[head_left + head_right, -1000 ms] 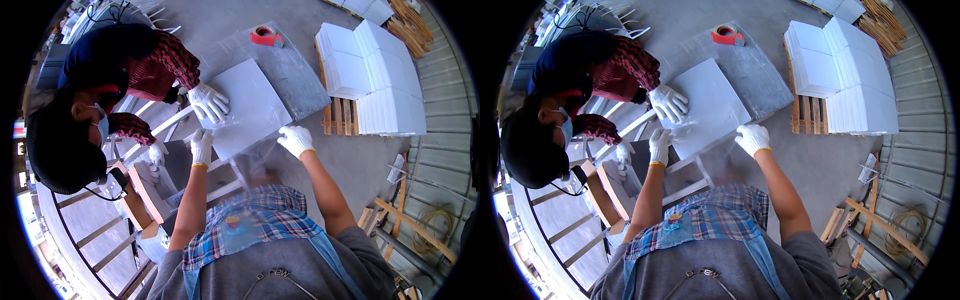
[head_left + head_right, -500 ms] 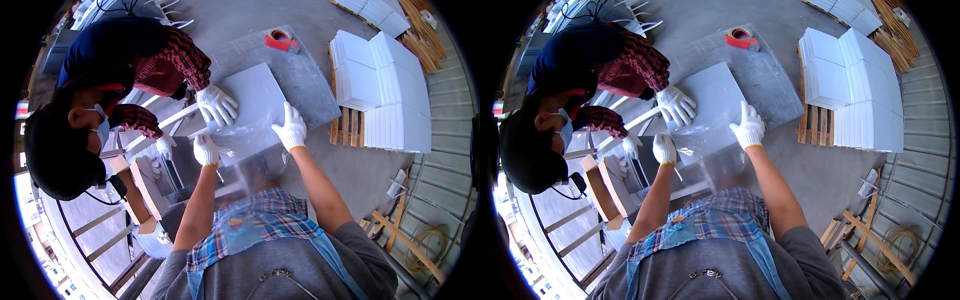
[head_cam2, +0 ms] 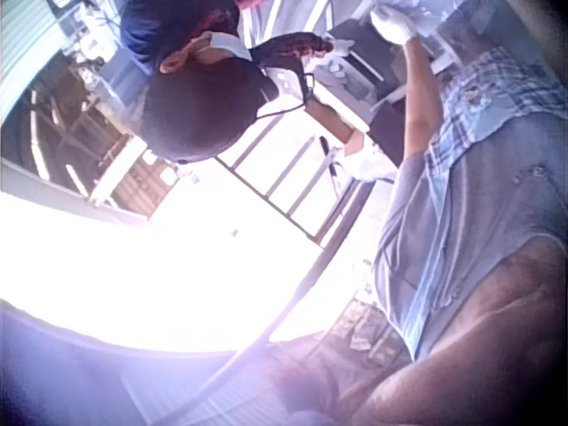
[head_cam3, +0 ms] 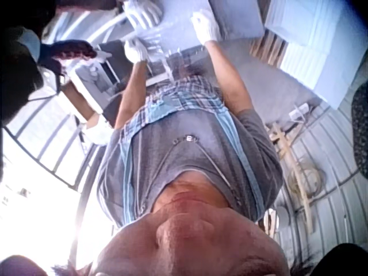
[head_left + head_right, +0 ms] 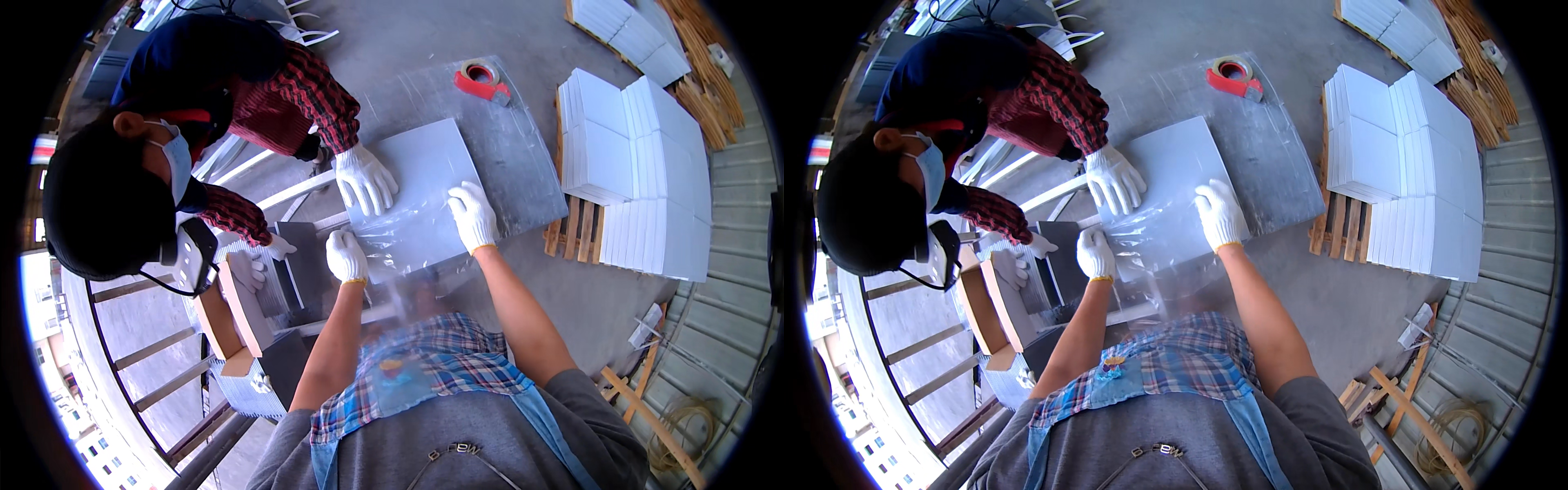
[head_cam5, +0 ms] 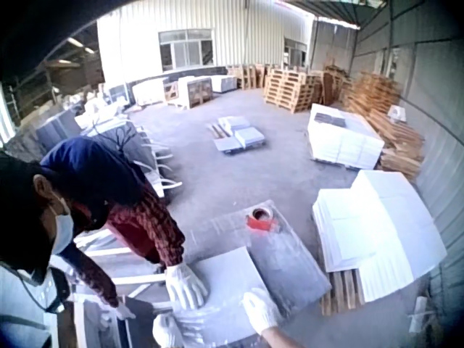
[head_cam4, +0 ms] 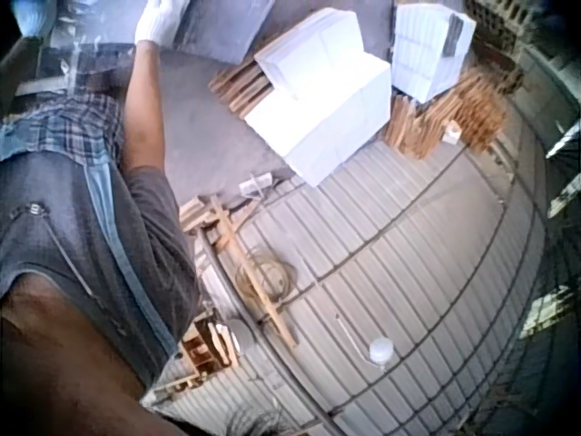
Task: The person wraps rectangular panels in plastic film and places them into a cardboard box. They then insert white foam pieces into the box and secure the contents with tape. The task is performed in a warehouse setting with another worker nearby.
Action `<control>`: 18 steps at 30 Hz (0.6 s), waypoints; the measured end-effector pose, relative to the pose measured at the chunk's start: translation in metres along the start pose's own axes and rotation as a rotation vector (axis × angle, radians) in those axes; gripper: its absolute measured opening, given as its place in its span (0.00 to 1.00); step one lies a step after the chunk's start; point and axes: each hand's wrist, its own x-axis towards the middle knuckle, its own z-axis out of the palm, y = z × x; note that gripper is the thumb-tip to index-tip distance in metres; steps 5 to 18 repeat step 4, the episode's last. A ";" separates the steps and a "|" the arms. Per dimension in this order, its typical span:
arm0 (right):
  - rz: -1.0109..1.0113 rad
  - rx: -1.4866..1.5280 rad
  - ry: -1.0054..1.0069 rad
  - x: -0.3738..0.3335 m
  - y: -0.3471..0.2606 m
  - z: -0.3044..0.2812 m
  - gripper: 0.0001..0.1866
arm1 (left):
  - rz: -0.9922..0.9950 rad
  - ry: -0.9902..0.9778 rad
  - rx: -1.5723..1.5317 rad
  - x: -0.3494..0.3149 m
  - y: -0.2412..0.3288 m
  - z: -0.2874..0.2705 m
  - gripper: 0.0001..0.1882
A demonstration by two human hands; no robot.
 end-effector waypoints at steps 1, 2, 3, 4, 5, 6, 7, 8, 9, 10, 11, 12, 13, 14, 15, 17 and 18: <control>0.005 0.031 0.018 0.002 0.000 0.001 0.14 | 0.005 -0.004 0.020 0.001 0.001 0.000 0.10; 0.011 0.061 0.036 0.005 0.001 0.002 0.12 | 0.010 -0.009 0.040 0.001 0.002 0.000 0.10; 0.017 0.091 0.053 0.005 0.000 0.002 0.11 | 0.015 -0.015 0.060 0.001 0.002 -0.001 0.10; 0.016 0.092 0.053 0.007 0.000 0.002 0.11 | 0.016 -0.014 0.060 0.002 0.002 -0.001 0.10; 0.016 0.092 0.053 0.007 0.000 0.002 0.11 | 0.016 -0.014 0.060 0.002 0.002 -0.001 0.10; 0.016 0.092 0.053 0.007 0.000 0.002 0.11 | 0.016 -0.014 0.060 0.002 0.002 -0.001 0.10; 0.016 0.092 0.053 0.007 0.000 0.002 0.11 | 0.016 -0.014 0.060 0.002 0.002 -0.001 0.10; 0.016 0.092 0.053 0.007 0.000 0.002 0.11 | 0.016 -0.014 0.060 0.002 0.002 -0.001 0.10; 0.016 0.092 0.053 0.007 0.000 0.002 0.11 | 0.016 -0.014 0.060 0.002 0.002 -0.001 0.10; 0.016 0.092 0.053 0.007 0.000 0.002 0.11 | 0.016 -0.014 0.060 0.002 0.002 -0.001 0.10; 0.016 0.092 0.053 0.007 0.000 0.002 0.11 | 0.016 -0.014 0.060 0.002 0.002 -0.001 0.10; 0.016 0.092 0.053 0.007 0.000 0.002 0.11 | 0.016 -0.014 0.060 0.002 0.002 -0.001 0.10; 0.016 0.092 0.053 0.007 0.000 0.002 0.11 | 0.016 -0.014 0.060 0.002 0.002 -0.001 0.10; 0.016 0.092 0.053 0.007 0.000 0.002 0.11 | 0.016 -0.014 0.060 0.002 0.002 -0.001 0.10; 0.016 0.092 0.053 0.007 0.000 0.002 0.11 | 0.016 -0.014 0.060 0.002 0.002 -0.001 0.10; 0.016 0.092 0.053 0.007 0.000 0.002 0.11 | 0.016 -0.014 0.060 0.002 0.002 -0.001 0.10; 0.016 0.092 0.053 0.007 0.000 0.002 0.11 | 0.016 -0.014 0.060 0.002 0.002 -0.001 0.10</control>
